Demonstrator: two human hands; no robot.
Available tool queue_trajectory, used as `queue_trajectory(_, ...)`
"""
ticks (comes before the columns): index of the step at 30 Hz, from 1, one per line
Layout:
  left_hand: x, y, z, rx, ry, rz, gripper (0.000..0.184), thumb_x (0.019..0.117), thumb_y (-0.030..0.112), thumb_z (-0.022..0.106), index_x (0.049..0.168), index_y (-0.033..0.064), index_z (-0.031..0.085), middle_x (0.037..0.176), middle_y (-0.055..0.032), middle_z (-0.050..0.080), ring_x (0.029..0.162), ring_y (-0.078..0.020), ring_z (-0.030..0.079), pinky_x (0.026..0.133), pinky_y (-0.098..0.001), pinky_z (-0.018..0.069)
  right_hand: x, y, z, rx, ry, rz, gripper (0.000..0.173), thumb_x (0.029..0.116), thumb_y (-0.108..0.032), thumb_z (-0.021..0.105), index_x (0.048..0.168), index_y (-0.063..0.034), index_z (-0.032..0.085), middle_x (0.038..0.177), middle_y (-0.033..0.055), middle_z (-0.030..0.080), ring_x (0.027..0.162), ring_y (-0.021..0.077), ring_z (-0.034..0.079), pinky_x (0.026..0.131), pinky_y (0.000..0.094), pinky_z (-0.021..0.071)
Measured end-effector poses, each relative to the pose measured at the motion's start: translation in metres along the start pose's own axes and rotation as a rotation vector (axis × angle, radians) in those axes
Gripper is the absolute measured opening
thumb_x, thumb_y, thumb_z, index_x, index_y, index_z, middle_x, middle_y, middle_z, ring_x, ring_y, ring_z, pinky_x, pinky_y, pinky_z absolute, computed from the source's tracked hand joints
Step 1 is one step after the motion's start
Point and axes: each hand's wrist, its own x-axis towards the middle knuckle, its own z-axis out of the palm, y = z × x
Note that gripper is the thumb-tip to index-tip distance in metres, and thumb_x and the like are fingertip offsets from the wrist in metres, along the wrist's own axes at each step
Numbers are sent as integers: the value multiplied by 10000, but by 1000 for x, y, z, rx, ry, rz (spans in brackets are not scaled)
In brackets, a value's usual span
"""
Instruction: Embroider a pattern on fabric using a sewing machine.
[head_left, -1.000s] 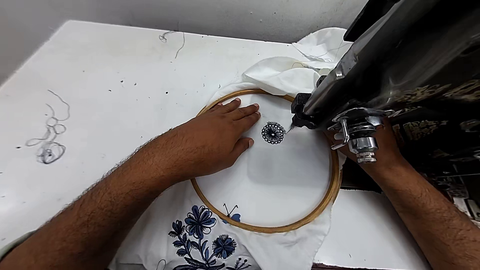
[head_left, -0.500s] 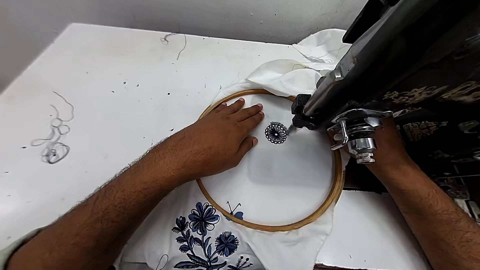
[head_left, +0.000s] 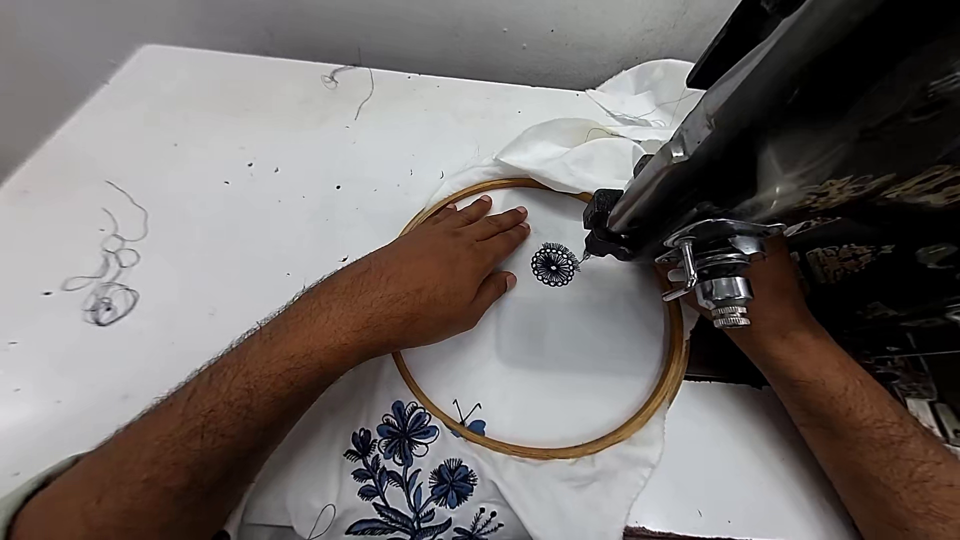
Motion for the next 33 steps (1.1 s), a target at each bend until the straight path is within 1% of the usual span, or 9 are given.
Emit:
queue_trajectory(2,-1,-4,-2,-4,2,10,581,1091,417,310,1573,117,435,1658,-43,364,1544,-310,301,1239,-536,258,0,1,4,39,25,-39,187,861,-128,707,993,-2,666,911,92,665,872,98,638,818,290,506)
queue_trajectory(3,-2,-5,-2,-8,5,11,580,1089,416,318,1569,114,441,1655,-48,370,1542,-311,305,1238,-538,257,0,2,5,54,29,-57,187,866,-121,709,1001,2,673,921,100,671,888,101,639,834,288,503)
queue_trajectory(8,1,2,0,-5,5,-14,577,1093,404,301,1577,114,427,1662,-44,356,1545,-313,297,1241,-550,246,1,-1,-3,-6,-37,25,200,868,-80,704,1006,54,650,929,189,660,868,253,650,795,464,508)
queue_trajectory(11,1,0,1,-6,12,-3,579,1092,412,298,1574,120,433,1661,-40,359,1543,-315,301,1235,-552,260,0,1,0,-16,6,-1,201,861,-116,699,973,44,652,883,182,660,822,243,654,755,451,510)
queue_trajectory(15,0,-5,-3,-29,-6,-16,581,1089,425,317,1575,131,434,1660,-35,360,1547,-300,294,1243,-551,240,-1,0,3,36,14,-36,199,877,-132,705,1012,8,663,910,112,667,869,124,644,809,312,511)
queue_trajectory(20,2,-1,3,-15,25,-1,581,1092,408,292,1576,117,429,1659,-46,361,1546,-315,295,1233,-572,248,1,-2,-4,10,-23,62,205,877,-118,700,988,45,645,888,170,647,819,224,638,746,442,505)
queue_trajectory(23,2,-3,2,-27,19,4,581,1093,418,297,1575,125,432,1661,-37,358,1548,-306,291,1241,-556,244,-1,-3,-1,6,3,24,186,874,-120,686,989,19,644,887,122,643,825,143,627,762,345,502)
queue_trajectory(30,2,-4,2,-24,18,-12,584,1090,414,290,1579,125,426,1660,-42,360,1548,-312,289,1233,-584,237,0,-1,-2,-32,-17,-49,203,864,-80,704,1002,61,654,927,216,662,871,295,658,791,486,507)
queue_trajectory(33,4,-3,3,-26,19,-2,585,1094,420,283,1582,128,422,1668,-37,345,1553,-308,279,1238,-572,235,1,1,-1,-34,-3,-7,222,876,-118,695,1006,55,648,921,202,659,860,270,652,778,473,505)
